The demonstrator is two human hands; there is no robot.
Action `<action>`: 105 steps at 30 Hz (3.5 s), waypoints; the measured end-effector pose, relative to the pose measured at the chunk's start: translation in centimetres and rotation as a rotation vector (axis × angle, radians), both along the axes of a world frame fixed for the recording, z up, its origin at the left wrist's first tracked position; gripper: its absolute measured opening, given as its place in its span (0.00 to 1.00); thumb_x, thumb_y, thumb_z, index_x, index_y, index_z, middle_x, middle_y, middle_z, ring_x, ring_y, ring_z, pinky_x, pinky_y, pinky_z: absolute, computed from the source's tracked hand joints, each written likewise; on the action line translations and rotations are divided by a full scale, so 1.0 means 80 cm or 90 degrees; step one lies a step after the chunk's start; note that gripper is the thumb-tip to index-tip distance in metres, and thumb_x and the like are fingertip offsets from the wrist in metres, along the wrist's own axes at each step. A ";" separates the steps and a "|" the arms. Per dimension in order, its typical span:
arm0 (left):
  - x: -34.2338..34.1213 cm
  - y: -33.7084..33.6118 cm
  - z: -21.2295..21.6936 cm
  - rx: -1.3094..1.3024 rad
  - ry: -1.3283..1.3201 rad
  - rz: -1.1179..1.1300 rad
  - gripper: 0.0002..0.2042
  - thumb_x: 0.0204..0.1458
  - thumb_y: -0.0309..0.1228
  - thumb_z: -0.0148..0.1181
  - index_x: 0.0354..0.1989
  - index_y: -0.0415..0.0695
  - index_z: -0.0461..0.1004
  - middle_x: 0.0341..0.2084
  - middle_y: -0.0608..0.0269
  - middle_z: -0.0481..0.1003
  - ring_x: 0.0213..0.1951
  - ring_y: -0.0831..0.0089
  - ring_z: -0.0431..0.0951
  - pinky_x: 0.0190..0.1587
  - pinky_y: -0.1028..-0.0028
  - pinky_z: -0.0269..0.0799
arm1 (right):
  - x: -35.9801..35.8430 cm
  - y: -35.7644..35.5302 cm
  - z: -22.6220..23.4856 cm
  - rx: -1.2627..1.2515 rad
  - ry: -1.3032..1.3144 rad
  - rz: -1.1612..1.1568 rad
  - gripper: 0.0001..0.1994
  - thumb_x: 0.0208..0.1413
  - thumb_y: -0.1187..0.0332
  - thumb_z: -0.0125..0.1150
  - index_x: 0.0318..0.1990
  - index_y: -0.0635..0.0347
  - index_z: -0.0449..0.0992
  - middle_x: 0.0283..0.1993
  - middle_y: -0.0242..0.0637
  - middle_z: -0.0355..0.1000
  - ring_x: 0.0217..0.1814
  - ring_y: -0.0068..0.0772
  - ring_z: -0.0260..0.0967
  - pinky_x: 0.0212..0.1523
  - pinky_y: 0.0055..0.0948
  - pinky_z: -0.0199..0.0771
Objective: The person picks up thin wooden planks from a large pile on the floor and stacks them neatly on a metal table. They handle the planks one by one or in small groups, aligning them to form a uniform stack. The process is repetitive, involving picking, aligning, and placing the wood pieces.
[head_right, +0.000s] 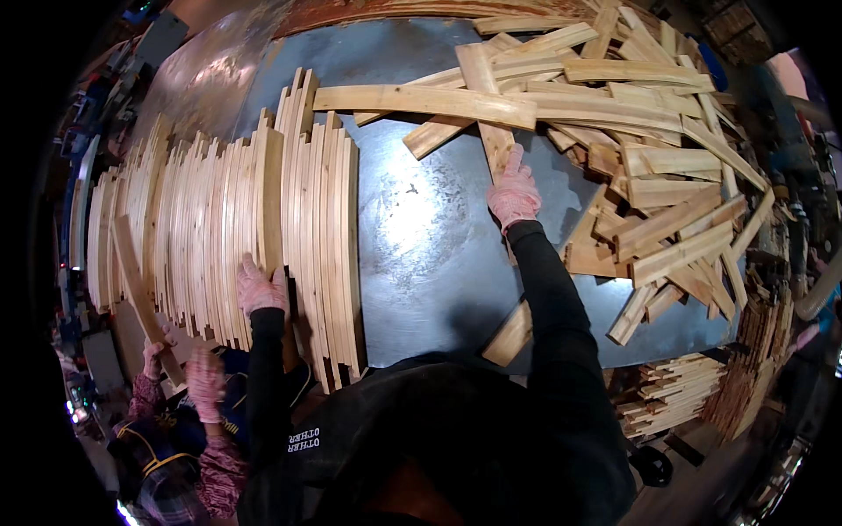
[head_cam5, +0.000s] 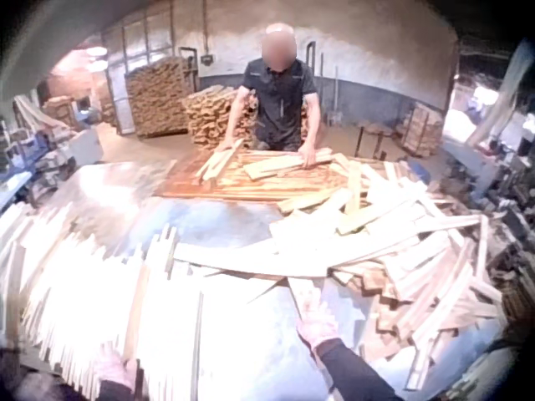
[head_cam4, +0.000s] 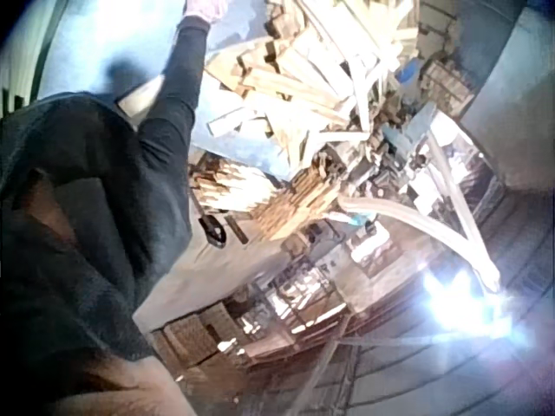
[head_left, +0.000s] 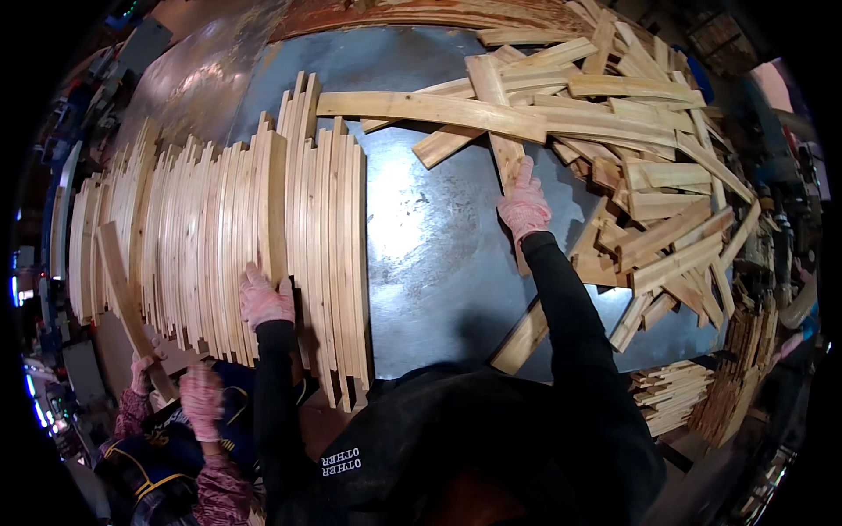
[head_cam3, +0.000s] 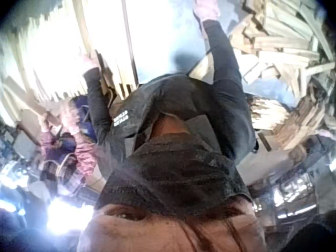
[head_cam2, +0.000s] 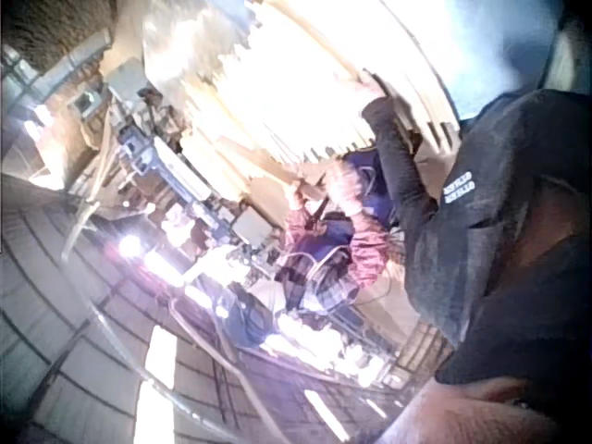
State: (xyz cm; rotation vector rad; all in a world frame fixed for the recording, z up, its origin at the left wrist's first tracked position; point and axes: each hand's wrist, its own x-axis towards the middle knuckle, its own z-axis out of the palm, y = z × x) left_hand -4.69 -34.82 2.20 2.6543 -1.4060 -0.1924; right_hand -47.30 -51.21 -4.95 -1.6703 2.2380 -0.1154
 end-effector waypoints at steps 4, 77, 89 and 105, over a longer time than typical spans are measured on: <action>-0.116 -0.053 0.028 -0.172 0.359 -0.083 0.32 0.50 0.33 0.64 0.63 0.35 0.60 0.49 0.47 0.73 0.46 0.63 0.77 0.46 0.70 0.75 | 0.018 0.027 0.001 0.080 -0.054 -0.004 0.50 0.45 0.63 0.62 0.73 0.49 0.35 0.59 0.53 0.61 0.58 0.60 0.66 0.54 0.49 0.69; -0.283 -0.071 -0.055 0.140 0.359 -0.012 0.55 0.38 0.55 0.69 0.69 0.35 0.46 0.54 0.34 0.69 0.55 0.47 0.72 0.56 0.58 0.68 | 0.008 0.068 0.025 -0.089 -0.196 0.793 0.25 0.58 0.58 0.57 0.59 0.61 0.67 0.51 0.42 0.72 0.53 0.43 0.71 0.54 0.37 0.72; -0.273 -0.067 -0.060 -0.254 0.925 0.018 0.34 0.50 0.26 0.64 0.65 0.36 0.56 0.52 0.57 0.71 0.51 0.70 0.73 0.55 0.69 0.69 | -0.016 -0.318 0.042 -0.074 0.272 0.562 0.38 0.44 0.40 0.65 0.57 0.54 0.64 0.51 0.46 0.72 0.56 0.51 0.69 0.54 0.45 0.67; -0.290 -0.030 -0.057 -0.361 0.783 0.059 0.36 0.45 0.25 0.66 0.65 0.37 0.57 0.49 0.58 0.73 0.47 0.71 0.75 0.51 0.71 0.72 | -0.030 0.088 -0.028 -0.380 -0.216 0.643 0.32 0.63 0.57 0.53 0.67 0.70 0.55 0.50 0.52 0.73 0.56 0.44 0.73 0.54 0.34 0.73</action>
